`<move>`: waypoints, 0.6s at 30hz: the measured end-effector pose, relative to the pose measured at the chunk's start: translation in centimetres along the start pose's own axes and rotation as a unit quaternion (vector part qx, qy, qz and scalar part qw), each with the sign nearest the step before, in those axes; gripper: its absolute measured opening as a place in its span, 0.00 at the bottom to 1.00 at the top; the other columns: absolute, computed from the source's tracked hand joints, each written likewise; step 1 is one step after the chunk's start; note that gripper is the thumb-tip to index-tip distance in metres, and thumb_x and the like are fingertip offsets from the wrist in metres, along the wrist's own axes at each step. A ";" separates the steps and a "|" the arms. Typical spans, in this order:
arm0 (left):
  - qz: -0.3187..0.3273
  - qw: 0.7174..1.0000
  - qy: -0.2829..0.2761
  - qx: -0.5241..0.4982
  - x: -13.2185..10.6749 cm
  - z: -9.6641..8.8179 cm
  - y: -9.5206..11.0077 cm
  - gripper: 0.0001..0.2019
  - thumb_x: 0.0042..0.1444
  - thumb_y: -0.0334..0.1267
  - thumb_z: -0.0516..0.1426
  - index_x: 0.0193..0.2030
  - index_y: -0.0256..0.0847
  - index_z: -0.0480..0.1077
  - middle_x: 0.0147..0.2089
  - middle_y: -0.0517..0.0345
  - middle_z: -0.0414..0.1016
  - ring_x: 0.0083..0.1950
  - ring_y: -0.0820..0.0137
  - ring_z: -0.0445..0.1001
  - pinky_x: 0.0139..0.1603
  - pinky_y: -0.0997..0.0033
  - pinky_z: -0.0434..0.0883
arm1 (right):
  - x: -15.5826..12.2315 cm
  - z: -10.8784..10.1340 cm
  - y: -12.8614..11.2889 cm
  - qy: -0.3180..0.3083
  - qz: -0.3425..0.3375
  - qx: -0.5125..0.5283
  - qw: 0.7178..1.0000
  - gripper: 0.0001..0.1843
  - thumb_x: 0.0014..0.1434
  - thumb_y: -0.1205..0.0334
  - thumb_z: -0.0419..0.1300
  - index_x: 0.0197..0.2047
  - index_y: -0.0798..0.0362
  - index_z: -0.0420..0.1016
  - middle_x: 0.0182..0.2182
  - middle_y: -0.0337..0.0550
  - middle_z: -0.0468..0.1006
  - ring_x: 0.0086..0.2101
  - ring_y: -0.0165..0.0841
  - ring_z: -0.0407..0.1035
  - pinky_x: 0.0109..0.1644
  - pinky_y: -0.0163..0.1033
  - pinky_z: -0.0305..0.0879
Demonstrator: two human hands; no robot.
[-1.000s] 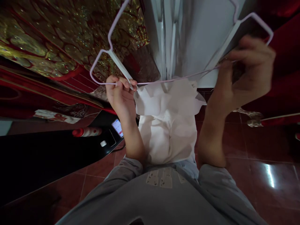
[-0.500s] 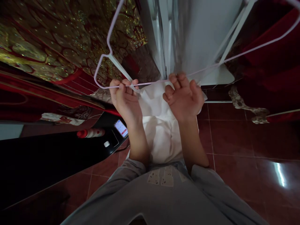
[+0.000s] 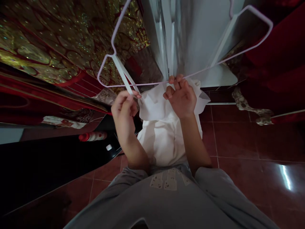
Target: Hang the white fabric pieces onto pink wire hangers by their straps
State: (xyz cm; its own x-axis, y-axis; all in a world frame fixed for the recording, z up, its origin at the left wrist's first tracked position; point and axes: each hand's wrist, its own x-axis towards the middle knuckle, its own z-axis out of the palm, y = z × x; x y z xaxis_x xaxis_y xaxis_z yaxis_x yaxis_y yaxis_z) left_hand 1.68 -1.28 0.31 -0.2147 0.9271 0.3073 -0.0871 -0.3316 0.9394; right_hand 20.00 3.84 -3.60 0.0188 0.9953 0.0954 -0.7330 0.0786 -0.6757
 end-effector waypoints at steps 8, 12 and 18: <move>-0.019 0.965 0.052 -0.257 4.8 -0.8 5.4 0.26 0.81 0.43 0.46 0.49 0.40 0.86 0.58 0.50 0.86 0.23 0.75 0.51 0.14 0.73 0.50 | 1.0 -1.7 0.9 -0.056 0.000 -0.056 0.997 0.19 0.64 0.34 0.61 0.42 0.40 0.71 0.44 0.37 0.79 0.29 0.31 0.61 0.38 0.44 0.70; 0.017 0.957 0.169 -0.233 4.8 -2.6 3.6 0.30 0.83 0.37 0.39 0.50 0.42 0.85 0.62 0.57 0.86 0.24 0.79 0.59 0.17 0.75 0.53 | 0.8 -2.5 0.9 -0.062 0.007 -0.102 0.993 0.22 0.66 0.30 0.55 0.44 0.39 0.70 0.49 0.39 0.79 0.30 0.33 0.61 0.40 0.46 0.70; -0.017 0.981 0.125 -0.146 1.9 -2.2 -1.4 0.13 0.77 0.36 0.56 0.53 0.49 0.85 0.63 0.59 0.86 0.25 0.80 0.65 0.21 0.72 0.47 | 0.6 -1.1 1.2 -0.049 0.021 -0.122 0.991 0.23 0.65 0.30 0.53 0.45 0.40 0.66 0.48 0.39 0.76 0.30 0.32 0.59 0.41 0.45 0.68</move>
State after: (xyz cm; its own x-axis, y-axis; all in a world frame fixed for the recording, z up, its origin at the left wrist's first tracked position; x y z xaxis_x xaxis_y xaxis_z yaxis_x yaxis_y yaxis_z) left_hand -0.79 0.53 -0.77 -0.4358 0.8787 0.1947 -0.3664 -0.3708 0.8534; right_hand 19.85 4.62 -5.19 -0.0835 0.9884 0.1269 -0.5458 0.0612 -0.8357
